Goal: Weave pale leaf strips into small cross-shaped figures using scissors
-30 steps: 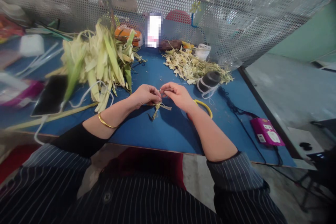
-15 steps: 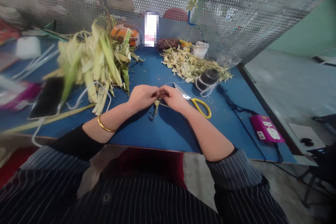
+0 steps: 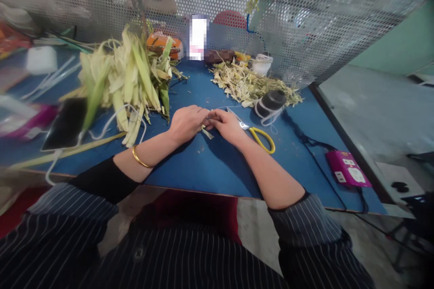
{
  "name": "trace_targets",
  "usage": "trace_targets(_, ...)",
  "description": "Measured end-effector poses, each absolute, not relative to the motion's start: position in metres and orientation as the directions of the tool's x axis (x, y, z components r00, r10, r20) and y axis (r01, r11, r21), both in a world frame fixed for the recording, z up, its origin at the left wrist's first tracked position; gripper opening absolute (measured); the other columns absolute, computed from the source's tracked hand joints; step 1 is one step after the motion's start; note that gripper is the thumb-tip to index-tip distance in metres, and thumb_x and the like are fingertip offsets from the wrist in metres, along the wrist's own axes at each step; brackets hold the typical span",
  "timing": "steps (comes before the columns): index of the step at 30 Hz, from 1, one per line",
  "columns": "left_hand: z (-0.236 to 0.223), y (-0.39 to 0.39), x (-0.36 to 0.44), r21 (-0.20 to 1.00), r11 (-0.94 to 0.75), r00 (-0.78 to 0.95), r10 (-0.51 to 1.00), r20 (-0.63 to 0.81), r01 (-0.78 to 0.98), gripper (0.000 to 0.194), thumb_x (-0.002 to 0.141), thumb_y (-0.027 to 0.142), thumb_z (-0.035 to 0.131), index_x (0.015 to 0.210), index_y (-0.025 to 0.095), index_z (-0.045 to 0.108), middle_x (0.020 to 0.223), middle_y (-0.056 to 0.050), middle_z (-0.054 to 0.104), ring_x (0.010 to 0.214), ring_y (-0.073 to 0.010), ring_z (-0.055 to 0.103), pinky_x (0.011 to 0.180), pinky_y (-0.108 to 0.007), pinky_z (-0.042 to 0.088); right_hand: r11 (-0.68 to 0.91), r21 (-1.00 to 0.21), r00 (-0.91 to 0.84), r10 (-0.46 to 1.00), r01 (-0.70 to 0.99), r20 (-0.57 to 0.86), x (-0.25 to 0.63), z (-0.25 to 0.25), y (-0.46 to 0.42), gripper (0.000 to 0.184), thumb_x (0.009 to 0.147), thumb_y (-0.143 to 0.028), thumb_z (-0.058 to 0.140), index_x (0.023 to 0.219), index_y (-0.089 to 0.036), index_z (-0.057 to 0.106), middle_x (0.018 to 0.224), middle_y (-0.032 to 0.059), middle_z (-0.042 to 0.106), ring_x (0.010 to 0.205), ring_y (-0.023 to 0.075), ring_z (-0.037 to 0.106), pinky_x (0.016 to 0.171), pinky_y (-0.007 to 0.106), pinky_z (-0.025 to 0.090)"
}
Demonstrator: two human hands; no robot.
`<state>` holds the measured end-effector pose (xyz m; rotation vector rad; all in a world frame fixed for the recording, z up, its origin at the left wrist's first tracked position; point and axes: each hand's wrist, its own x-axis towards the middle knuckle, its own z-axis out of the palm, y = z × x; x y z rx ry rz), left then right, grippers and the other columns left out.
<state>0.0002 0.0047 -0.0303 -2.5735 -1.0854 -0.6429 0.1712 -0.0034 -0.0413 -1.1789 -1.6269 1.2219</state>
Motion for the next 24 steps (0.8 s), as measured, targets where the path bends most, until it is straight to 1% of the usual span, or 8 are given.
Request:
trace_targets(3, -0.031, 0.006, 0.000, -0.084, -0.722, 0.646, 0.552, 0.527, 0.686, 0.024, 0.093, 0.024, 0.043, 0.078, 0.017, 0.059, 0.076, -0.005, 0.065, 0.075, -0.0184, 0.057, 0.061, -0.030, 0.037, 0.166, -0.952, -0.251, 0.963, 0.258, 0.099, 0.173, -0.044, -0.002, 0.014, 0.076, -0.014, 0.054, 0.086, -0.019, 0.063, 0.077, -0.0002, 0.068, 0.060, 0.0119, 0.064, 0.067, 0.027, 0.051)
trace_targets(6, -0.032, 0.006, 0.001, -0.059, -0.747, 0.651, 0.536, 0.537, 0.662, 0.025, 0.093, 0.021, 0.040, 0.078, 0.016, 0.060, 0.075, -0.005, 0.064, 0.073, -0.0171, 0.057, 0.060, -0.029, 0.036, 0.207, -0.929, -0.255, 0.958, 0.307, 0.129, 0.175, -0.046, -0.001, 0.018, 0.074, -0.012, 0.053, 0.084, -0.019, 0.066, 0.071, -0.0013, 0.066, 0.058, 0.0117, 0.062, 0.065, 0.026, 0.049)
trace_targets(8, -0.033, 0.005, 0.001, -0.021, -0.751, 0.641, 0.549, 0.537, 0.660, 0.025, 0.093, 0.021, 0.040, 0.080, 0.016, 0.061, 0.076, -0.004, 0.065, 0.070, -0.0159, 0.056, 0.058, -0.029, 0.034, 0.195, -0.929, -0.239, 0.963, 0.316, 0.121, 0.175, -0.047, 0.000, 0.018, 0.072, -0.013, 0.055, 0.084, -0.018, 0.067, 0.068, -0.0015, 0.066, 0.057, 0.0118, 0.061, 0.063, 0.026, 0.047)
trace_targets(11, -0.034, 0.003, 0.001, 0.027, -0.736, 0.620, 0.589, 0.519, 0.677, 0.024, 0.092, 0.022, 0.041, 0.082, 0.017, 0.062, 0.080, -0.004, 0.066, 0.064, -0.0148, 0.055, 0.054, -0.029, 0.031, 0.145, -0.941, -0.200, 0.976, 0.306, 0.085, 0.174, -0.045, -0.001, 0.012, 0.069, -0.015, 0.059, 0.077, -0.018, 0.067, 0.064, -0.0019, 0.065, 0.056, 0.0113, 0.059, 0.059, 0.025, 0.045)
trace_targets(14, -0.034, 0.003, 0.002, 0.071, -0.720, 0.601, 0.626, 0.497, 0.691, 0.024, 0.091, 0.024, 0.041, 0.083, 0.017, 0.063, 0.082, -0.005, 0.066, 0.063, -0.0148, 0.056, 0.053, -0.028, 0.030, 0.109, -0.941, -0.160, 0.985, 0.320, 0.060, 0.173, -0.042, -0.003, 0.008, 0.067, -0.016, 0.061, 0.072, -0.018, 0.066, 0.060, -0.0026, 0.063, 0.055, 0.0108, 0.057, 0.058, 0.024, 0.044)
trace_targets(18, -0.032, 0.004, 0.001, 0.181, -0.700, 0.555, 0.674, 0.487, 0.691, 0.021, 0.089, 0.024, 0.044, 0.083, 0.017, 0.063, 0.083, -0.005, 0.066, 0.069, -0.0151, 0.058, 0.058, -0.027, 0.035, 0.111, -0.915, -0.126, 0.990, 0.387, 0.067, 0.175, -0.041, -0.003, 0.007, 0.070, -0.019, 0.061, 0.074, -0.018, 0.066, 0.057, -0.0022, 0.062, 0.055, 0.0111, 0.056, 0.056, 0.024, 0.042)
trace_targets(21, -0.032, 0.006, 0.000, 0.257, -0.686, 0.520, 0.699, 0.490, 0.680, 0.016, 0.086, 0.021, 0.048, 0.080, 0.017, 0.062, 0.079, -0.004, 0.065, 0.069, -0.0152, 0.057, 0.060, -0.027, 0.036, 0.109, -0.914, -0.135, 0.989, 0.392, 0.060, 0.179, -0.039, -0.002, 0.009, 0.074, -0.026, 0.060, 0.073, -0.017, 0.063, 0.059, -0.0011, 0.063, 0.055, 0.0116, 0.057, 0.056, 0.024, 0.044)
trace_targets(24, -0.032, 0.008, -0.002, 0.319, -0.676, 0.488, 0.715, 0.501, 0.664, 0.013, 0.082, 0.018, 0.050, 0.076, 0.018, 0.062, 0.075, -0.003, 0.064, 0.069, -0.0148, 0.056, 0.062, -0.026, 0.038, 0.120, -0.901, -0.155, 0.986, 0.416, 0.059, 0.182, -0.036, 0.000, 0.013, 0.076, -0.029, 0.058, 0.071, -0.017, 0.061, 0.059, -0.0011, 0.062, 0.055, 0.0117, 0.059, 0.057, 0.024, 0.044)
